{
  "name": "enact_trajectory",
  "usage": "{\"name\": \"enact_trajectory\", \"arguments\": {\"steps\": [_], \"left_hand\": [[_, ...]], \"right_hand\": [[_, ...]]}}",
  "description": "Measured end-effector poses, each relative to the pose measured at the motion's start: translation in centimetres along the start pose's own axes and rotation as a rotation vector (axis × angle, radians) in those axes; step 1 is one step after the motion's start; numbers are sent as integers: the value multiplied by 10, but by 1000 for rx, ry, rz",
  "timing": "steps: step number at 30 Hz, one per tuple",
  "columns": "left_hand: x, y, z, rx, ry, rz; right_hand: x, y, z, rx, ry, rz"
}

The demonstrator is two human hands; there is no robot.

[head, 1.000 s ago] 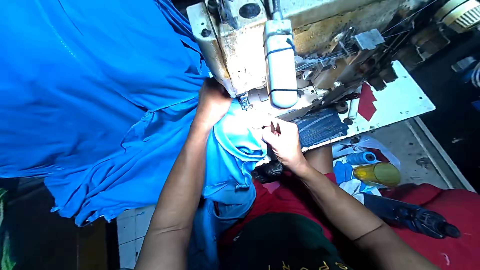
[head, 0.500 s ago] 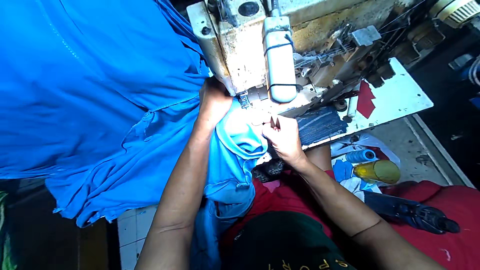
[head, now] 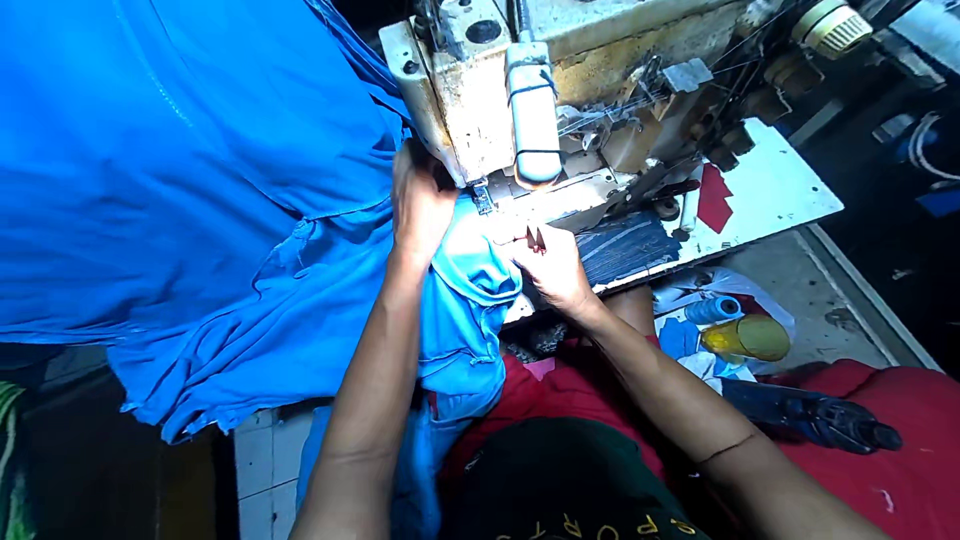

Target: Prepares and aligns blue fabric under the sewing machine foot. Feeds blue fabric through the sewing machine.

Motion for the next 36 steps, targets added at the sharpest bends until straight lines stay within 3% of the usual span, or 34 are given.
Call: {"name": "enact_trajectory", "arguments": {"steps": [2, 6, 10, 14, 16, 18, 23, 30, 36], "left_hand": [[24, 24, -38, -96, 81, -45], [34, 50, -130, -352, -253, 52], [55, 57, -165, -353, -319, 32], [69, 76, -170, -329, -242, -193], [61, 75, -172, -322, -90, -201], [43, 65, -171, -342, 25, -38], [13, 32, -156, -421, 68, 183], [31, 45, -128, -421, -77, 285], [36, 38, -95, -458, -79, 283]], "right_hand": [[3, -3, -1, 16, -22, 10], [10, -14, -2, -5, -150, -60], [5, -20, 0, 395, -293, -488], [8, -33, -20, 641, -383, -493], [12, -32, -30, 608, -460, -377], [18, -22, -38, 486, -452, -235], [22, -10, -57, 266, -277, -121], [15, -4, -45, 76, -121, -45], [3, -1, -13, 107, -110, -36]]}}
Point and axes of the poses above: each hand's wrist, its own z-axis towards the middle knuckle, its own x-axis out of the back of the hand, y = z × x, the point moved 4 cm from there along z, towards the middle knuckle, and after that the axes turned 3 degrees about y, right-handed, at the moved point
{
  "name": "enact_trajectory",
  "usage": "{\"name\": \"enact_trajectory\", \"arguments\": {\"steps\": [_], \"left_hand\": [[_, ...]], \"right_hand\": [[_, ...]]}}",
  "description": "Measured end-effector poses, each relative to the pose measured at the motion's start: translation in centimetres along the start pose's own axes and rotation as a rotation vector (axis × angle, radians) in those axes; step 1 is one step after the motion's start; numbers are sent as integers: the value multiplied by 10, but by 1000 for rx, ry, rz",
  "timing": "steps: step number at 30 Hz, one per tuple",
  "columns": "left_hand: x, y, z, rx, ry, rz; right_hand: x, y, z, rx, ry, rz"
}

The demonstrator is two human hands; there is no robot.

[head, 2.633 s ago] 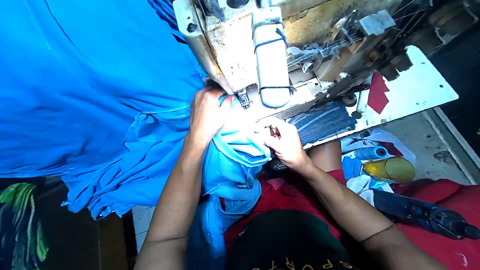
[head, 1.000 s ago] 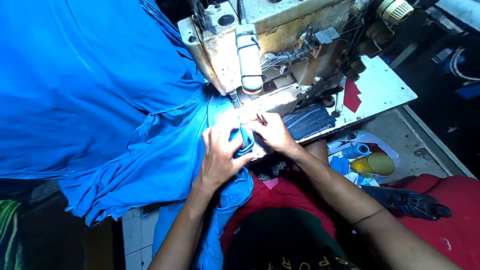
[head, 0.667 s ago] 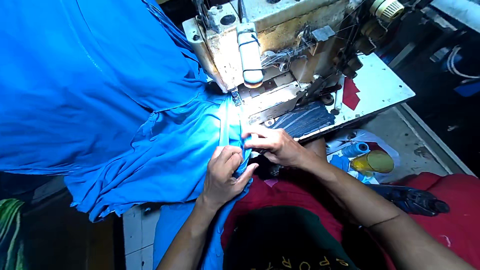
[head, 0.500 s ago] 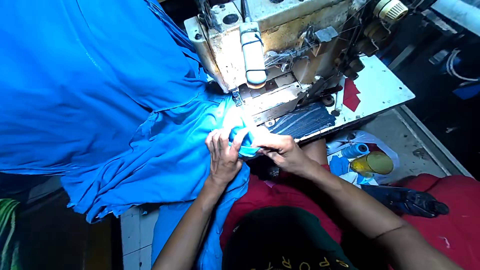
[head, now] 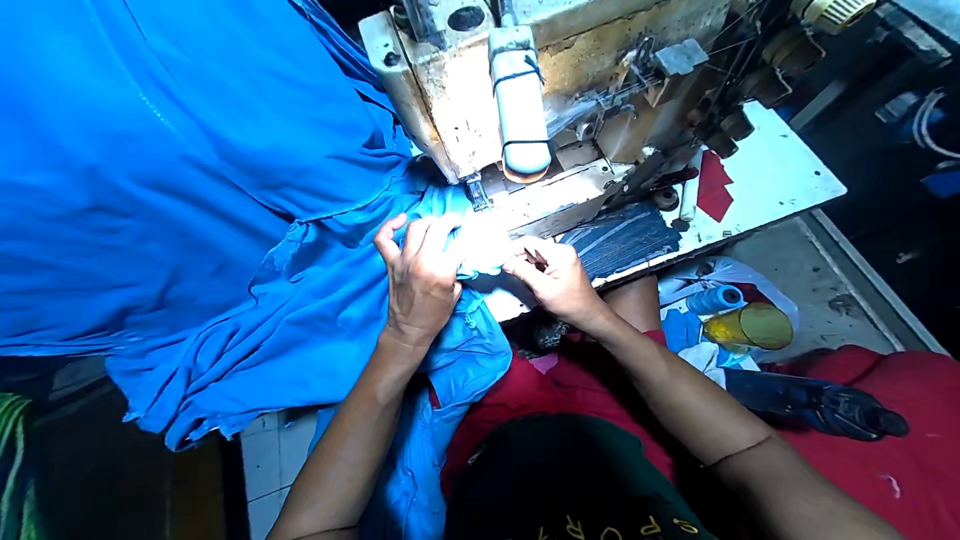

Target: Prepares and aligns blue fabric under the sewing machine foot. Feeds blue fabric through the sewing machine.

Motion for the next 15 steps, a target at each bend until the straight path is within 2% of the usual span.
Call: {"name": "enact_trajectory", "arguments": {"steps": [4, 7, 9, 11, 15], "left_hand": [[2, -10, 10, -7, -16, -24], [9, -9, 17, -60, -49, -172], [14, -5, 17, -101, -155, -248], [22, -8, 10, -92, -307, -218], [55, -63, -5, 58, -395, -7]], "right_hand": [[-2, -6, 10, -32, 13, -46], [-3, -6, 13, -21, 29, -70], [-2, -4, 12, -36, 37, -71], [-1, -2, 12, 1, 31, -65], [-6, 8, 29, 130, 64, -81]]}}
Point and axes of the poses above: each hand's wrist, its own z-axis towards the middle knuckle, its own x-axis out of the back of the hand, y = z × x, the point moved 4 cm from there along z, towards the middle knuckle, and after that the axes turned 3 degrees about y, right-handed, at the moved point
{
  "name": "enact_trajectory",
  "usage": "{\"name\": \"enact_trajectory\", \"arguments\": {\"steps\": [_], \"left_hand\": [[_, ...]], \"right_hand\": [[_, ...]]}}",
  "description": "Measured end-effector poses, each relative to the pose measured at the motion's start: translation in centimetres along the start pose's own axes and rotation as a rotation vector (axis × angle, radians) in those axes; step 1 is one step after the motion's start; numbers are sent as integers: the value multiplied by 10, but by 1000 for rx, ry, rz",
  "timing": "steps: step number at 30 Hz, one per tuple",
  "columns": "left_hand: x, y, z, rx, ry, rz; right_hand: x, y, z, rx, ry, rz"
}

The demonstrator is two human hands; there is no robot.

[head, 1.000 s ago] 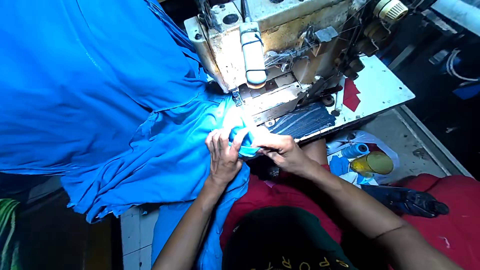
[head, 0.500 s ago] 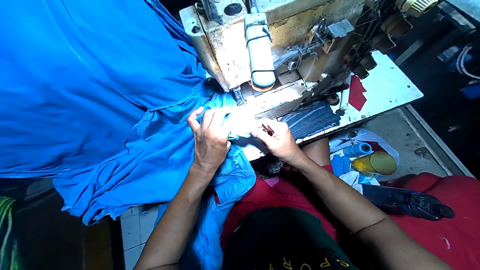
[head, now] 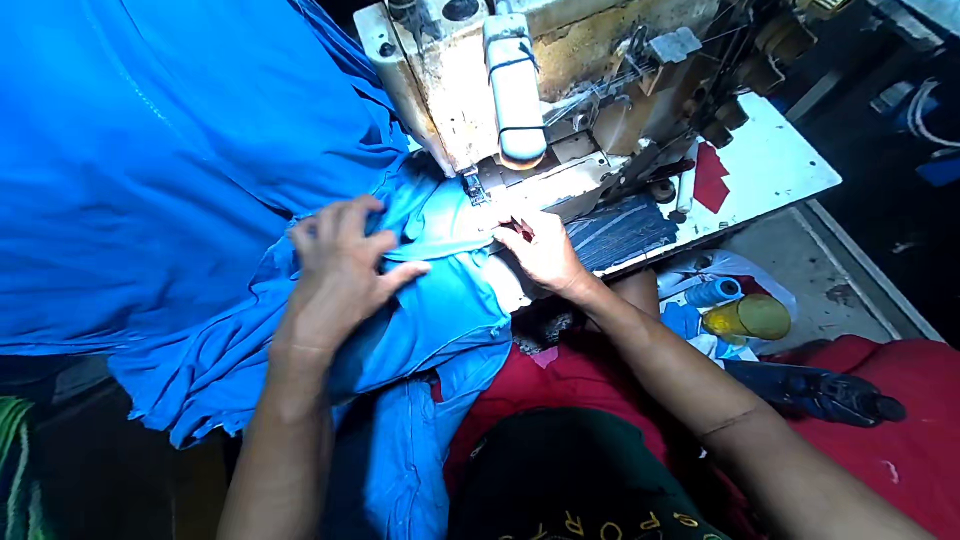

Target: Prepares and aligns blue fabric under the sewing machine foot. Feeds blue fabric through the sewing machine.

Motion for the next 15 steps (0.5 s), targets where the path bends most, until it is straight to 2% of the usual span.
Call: {"name": "enact_trajectory", "arguments": {"steps": [2, 3, 6, 9, 12, 15], "left_hand": [[18, -17, -11, 36, 68, -61], [27, -12, -15, 15, 123, -165], [44, 38, -28, -137, 252, -514], [26, 76, -42, -240, 318, -701], [-12, 91, -46, -209, 465, -656], [-54, 107, -39, -114, 566, -381]], "right_hand": [[-1, -1, 3, 51, -23, -51], [1, -9, 2, 64, -61, -97], [9, -33, -4, 124, -280, -175], [14, -55, -25, 202, -488, -121], [22, -59, -57, 192, -475, -133], [26, -55, -73, 175, -410, -158]]}}
Point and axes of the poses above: each hand's wrist, its own z-axis towards the middle knuckle, its own x-axis out of the back of the hand, y = z × x, the point moved 4 cm from there along z, towards the middle knuckle, and after that the axes turned 3 degrees about y, right-handed, at the moved point
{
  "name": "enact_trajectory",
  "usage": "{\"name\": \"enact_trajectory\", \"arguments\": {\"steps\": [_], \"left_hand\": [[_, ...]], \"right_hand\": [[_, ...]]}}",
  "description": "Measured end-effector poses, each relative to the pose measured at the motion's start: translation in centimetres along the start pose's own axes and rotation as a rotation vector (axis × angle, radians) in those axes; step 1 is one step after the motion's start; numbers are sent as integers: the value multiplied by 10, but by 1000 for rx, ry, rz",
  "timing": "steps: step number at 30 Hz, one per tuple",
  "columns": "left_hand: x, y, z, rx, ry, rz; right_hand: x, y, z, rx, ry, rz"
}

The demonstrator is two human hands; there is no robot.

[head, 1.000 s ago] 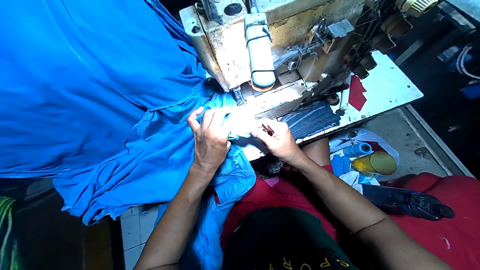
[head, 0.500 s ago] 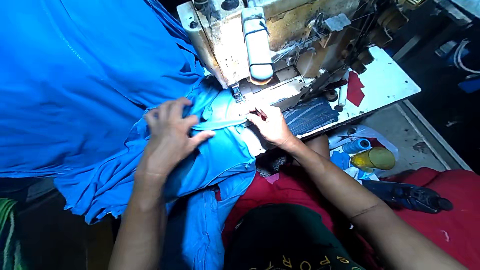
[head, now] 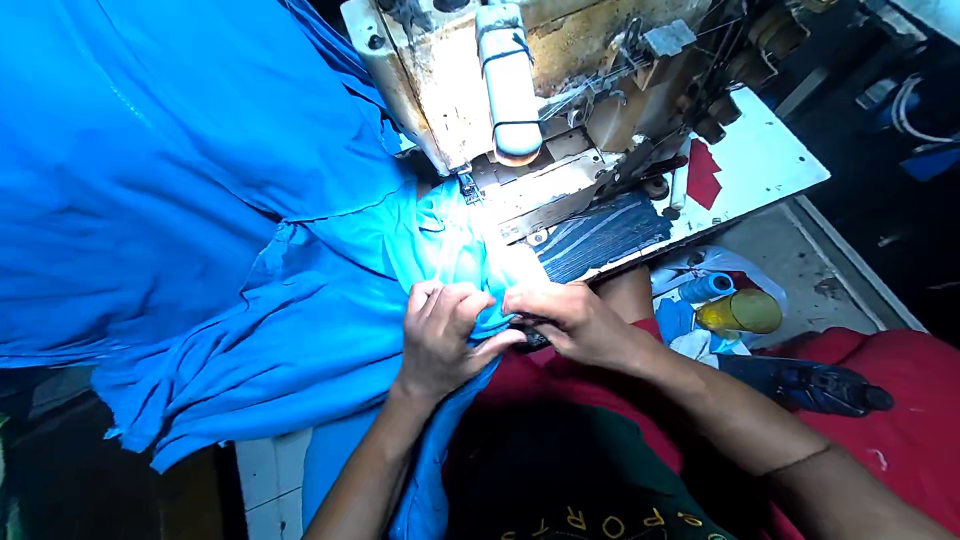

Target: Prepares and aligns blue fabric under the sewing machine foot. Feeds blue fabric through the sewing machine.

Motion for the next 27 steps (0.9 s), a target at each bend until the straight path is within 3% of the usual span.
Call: {"name": "enact_trajectory", "arguments": {"steps": [5, 12, 21, 27], "left_hand": [[-38, -14, -16, 37, -151, 233], [9, -10, -12, 70, -338, 257], [18, -37, 32, -17, -293, 307], [13, -69, 71, -109, -364, 322]], "right_hand": [[0, 2, -11, -68, 90, 44], [3, 13, -15, -202, 201, 230], [-3, 41, 25, -271, 319, 184], [-5, 48, 50, -285, 351, 122]]}}
Point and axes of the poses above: each hand's wrist, its own z-axis towards the middle knuckle, its own x-axis out of the back of the hand, y = z × x, the point moved 4 cm from there along z, towards the middle knuckle, and after that the axes turned 3 degrees about y, right-handed, at the moved point
